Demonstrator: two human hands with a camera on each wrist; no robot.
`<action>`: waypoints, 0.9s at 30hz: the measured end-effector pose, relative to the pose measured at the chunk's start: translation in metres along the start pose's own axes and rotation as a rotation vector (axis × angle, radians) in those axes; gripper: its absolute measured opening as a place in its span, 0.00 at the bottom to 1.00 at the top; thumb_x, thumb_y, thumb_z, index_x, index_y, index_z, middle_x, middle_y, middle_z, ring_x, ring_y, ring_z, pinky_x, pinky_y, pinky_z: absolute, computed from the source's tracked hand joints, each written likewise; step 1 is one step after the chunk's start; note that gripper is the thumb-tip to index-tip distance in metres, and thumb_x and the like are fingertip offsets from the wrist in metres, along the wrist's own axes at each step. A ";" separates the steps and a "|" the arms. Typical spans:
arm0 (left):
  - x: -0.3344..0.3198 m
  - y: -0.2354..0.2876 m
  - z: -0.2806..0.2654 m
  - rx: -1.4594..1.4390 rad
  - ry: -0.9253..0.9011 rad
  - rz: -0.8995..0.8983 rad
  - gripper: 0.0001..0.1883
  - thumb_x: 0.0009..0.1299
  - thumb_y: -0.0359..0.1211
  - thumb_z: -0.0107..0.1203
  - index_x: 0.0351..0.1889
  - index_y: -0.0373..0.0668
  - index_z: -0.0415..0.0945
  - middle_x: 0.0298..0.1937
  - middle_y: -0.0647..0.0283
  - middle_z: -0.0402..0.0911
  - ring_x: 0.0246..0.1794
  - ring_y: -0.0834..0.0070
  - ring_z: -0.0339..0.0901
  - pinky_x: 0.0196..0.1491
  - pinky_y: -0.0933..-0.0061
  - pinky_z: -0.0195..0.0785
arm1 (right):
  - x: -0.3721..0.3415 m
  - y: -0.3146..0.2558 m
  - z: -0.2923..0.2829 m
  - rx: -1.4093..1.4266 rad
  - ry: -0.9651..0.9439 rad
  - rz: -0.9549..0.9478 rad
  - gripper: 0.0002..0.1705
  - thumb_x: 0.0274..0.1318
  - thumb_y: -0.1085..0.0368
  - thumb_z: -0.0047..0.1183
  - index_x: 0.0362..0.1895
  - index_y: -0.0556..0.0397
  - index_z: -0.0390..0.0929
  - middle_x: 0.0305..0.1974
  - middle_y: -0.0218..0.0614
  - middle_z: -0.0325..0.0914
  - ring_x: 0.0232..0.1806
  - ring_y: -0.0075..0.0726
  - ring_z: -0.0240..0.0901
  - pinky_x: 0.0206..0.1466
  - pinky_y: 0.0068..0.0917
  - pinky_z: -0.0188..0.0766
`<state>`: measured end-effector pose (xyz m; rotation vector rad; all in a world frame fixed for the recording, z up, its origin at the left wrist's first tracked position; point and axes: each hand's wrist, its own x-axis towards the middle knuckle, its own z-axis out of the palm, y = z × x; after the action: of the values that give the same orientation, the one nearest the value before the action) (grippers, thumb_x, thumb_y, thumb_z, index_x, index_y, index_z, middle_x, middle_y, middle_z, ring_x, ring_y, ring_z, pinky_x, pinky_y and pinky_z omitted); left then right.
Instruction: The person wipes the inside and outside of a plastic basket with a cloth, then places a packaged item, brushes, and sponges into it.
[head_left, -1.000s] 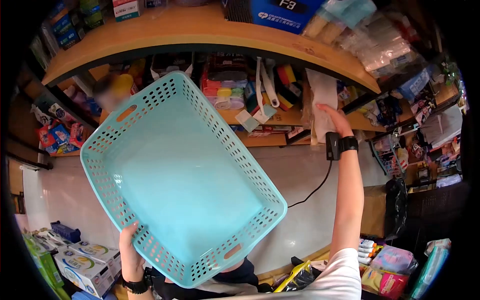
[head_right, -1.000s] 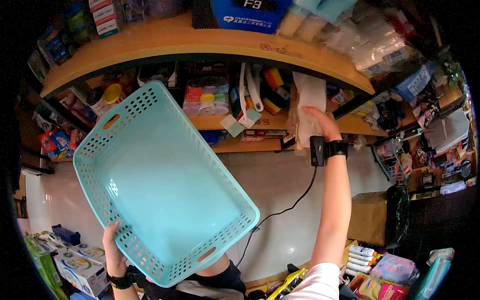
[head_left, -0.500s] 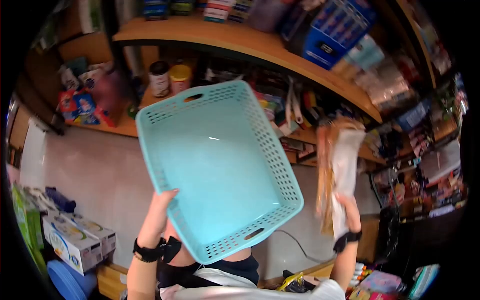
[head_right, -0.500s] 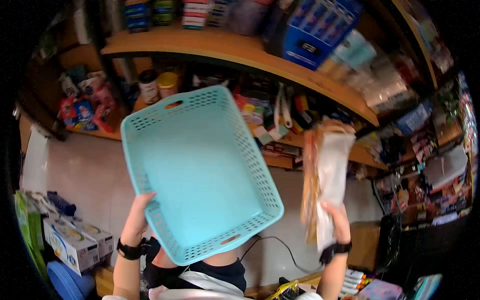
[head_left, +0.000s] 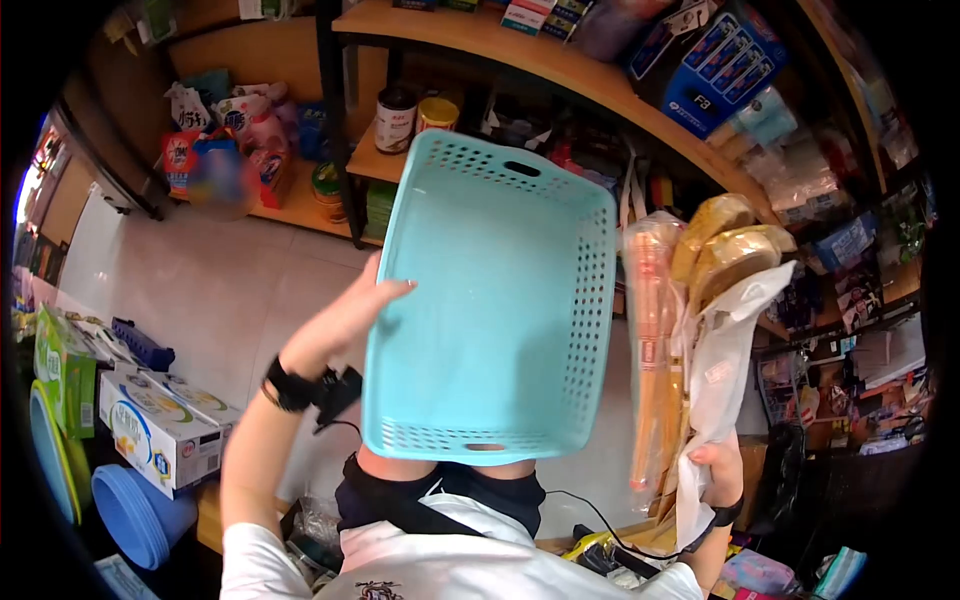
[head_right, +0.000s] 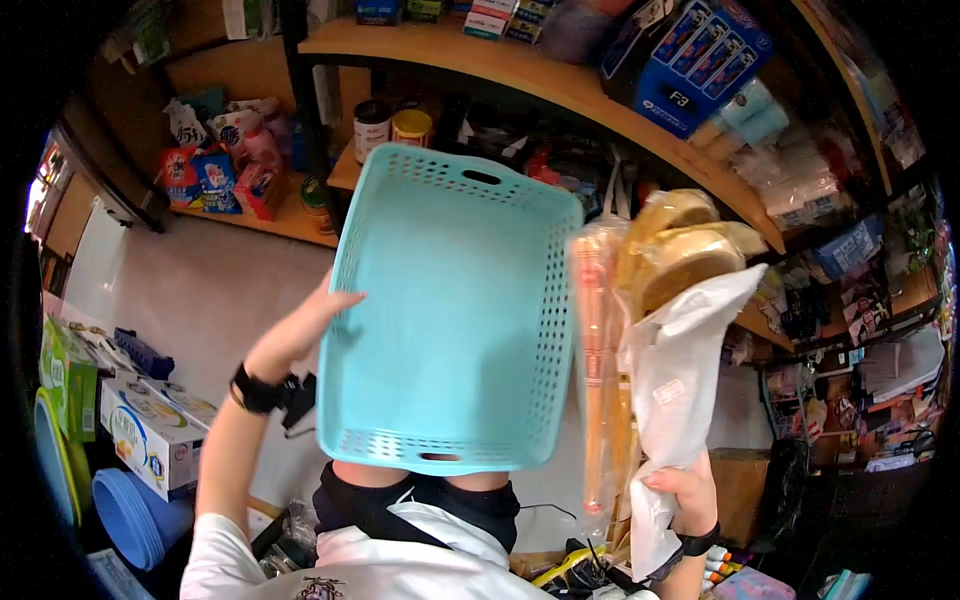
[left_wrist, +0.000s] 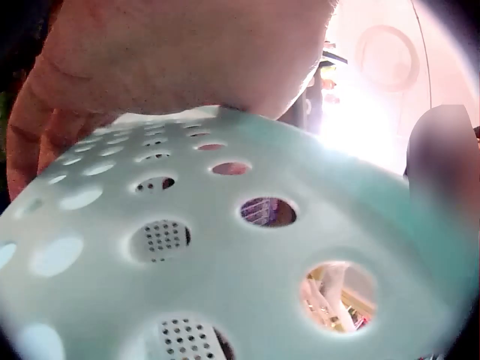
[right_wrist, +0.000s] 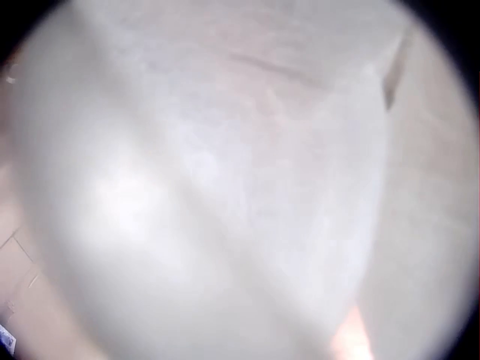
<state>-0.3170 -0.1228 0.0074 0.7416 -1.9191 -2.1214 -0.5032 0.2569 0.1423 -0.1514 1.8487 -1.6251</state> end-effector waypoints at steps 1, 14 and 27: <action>0.003 0.012 -0.009 0.019 -0.059 -0.032 0.38 0.65 0.40 0.48 0.68 0.36 0.43 0.65 0.57 0.55 0.64 0.72 0.52 0.64 0.71 0.47 | 0.000 -0.004 0.007 -0.024 -0.032 0.016 0.42 0.25 0.70 0.57 0.55 0.61 0.61 0.44 0.39 0.71 0.43 0.33 0.70 0.44 0.25 0.68; 0.091 0.062 -0.027 0.419 -0.694 -0.166 0.45 0.52 0.45 0.59 0.66 0.39 0.51 0.59 0.53 0.64 0.55 0.72 0.67 0.50 0.70 0.68 | 0.021 0.007 0.058 -0.242 -0.361 0.275 0.51 0.17 0.69 0.61 0.59 0.58 0.58 0.49 0.34 0.68 0.51 0.33 0.64 0.55 0.25 0.60; 0.050 0.017 -0.088 -0.148 -0.441 -0.190 0.28 0.71 0.44 0.41 0.60 0.31 0.59 0.58 0.47 0.67 0.55 0.66 0.69 0.57 0.69 0.62 | 0.045 0.065 0.038 -0.111 -0.308 0.327 0.49 0.24 0.66 0.64 0.59 0.59 0.57 0.50 0.38 0.67 0.49 0.34 0.67 0.52 0.28 0.64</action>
<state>-0.3210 -0.2255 0.0088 0.4694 -1.9172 -2.6964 -0.4960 0.2174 0.0644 -0.1306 1.6284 -1.2037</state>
